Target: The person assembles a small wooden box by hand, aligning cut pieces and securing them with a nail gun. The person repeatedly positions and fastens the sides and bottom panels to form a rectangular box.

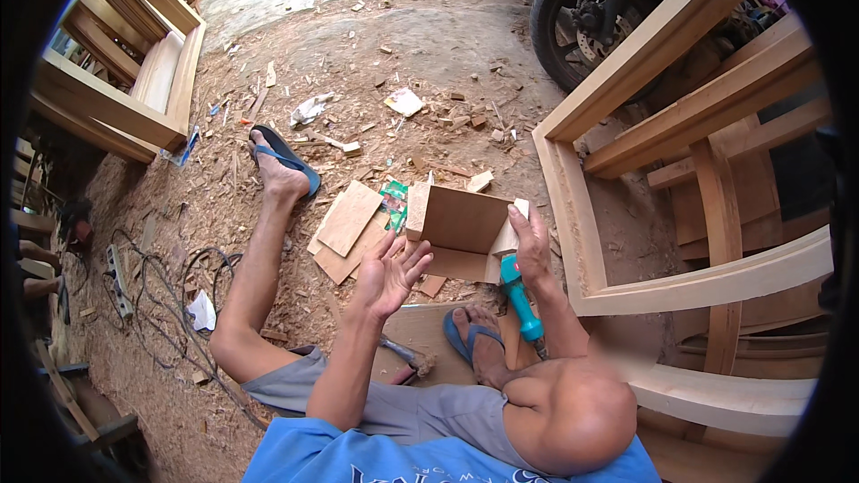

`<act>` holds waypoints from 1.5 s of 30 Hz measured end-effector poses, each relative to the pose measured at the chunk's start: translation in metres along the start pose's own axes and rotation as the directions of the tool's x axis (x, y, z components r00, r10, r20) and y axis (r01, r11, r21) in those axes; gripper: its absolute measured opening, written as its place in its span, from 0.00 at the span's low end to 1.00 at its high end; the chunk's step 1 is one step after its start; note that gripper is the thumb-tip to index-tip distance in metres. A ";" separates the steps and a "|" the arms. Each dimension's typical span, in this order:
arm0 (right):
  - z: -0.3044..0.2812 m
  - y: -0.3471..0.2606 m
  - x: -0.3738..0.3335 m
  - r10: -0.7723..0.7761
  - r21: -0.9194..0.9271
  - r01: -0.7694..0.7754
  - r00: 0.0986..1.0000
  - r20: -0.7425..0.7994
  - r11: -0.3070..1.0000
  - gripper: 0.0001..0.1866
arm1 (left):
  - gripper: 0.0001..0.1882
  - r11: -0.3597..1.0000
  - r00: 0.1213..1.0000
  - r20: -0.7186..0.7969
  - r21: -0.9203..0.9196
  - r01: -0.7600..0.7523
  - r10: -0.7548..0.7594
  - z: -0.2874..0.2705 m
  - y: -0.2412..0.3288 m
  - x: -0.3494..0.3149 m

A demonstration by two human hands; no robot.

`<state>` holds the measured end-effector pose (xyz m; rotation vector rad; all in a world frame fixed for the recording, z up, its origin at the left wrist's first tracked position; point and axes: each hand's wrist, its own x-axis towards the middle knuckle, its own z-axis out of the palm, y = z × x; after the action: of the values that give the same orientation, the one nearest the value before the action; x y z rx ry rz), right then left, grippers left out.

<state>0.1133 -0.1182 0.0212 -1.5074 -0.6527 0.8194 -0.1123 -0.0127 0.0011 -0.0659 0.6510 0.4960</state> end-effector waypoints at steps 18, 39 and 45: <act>-0.017 0.007 0.020 0.428 0.379 -0.495 0.868 0.251 0.782 0.29 | 0.18 0.817 0.970 0.196 0.530 -0.227 0.142 -0.048 0.007 0.022; -0.008 0.023 -0.006 0.308 0.391 -0.402 0.909 0.282 0.828 0.33 | 0.19 0.981 0.979 0.166 0.133 -0.138 0.115 -0.045 0.005 0.028; -0.004 0.023 -0.008 0.369 0.425 -0.445 0.895 0.252 0.789 0.33 | 0.18 0.979 0.978 0.160 0.130 -0.155 0.134 -0.056 0.005 0.039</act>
<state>0.1106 -0.1291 -0.0011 -1.1446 -0.1979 1.3380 -0.1195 -0.0037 -0.0668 0.1532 0.5428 0.5880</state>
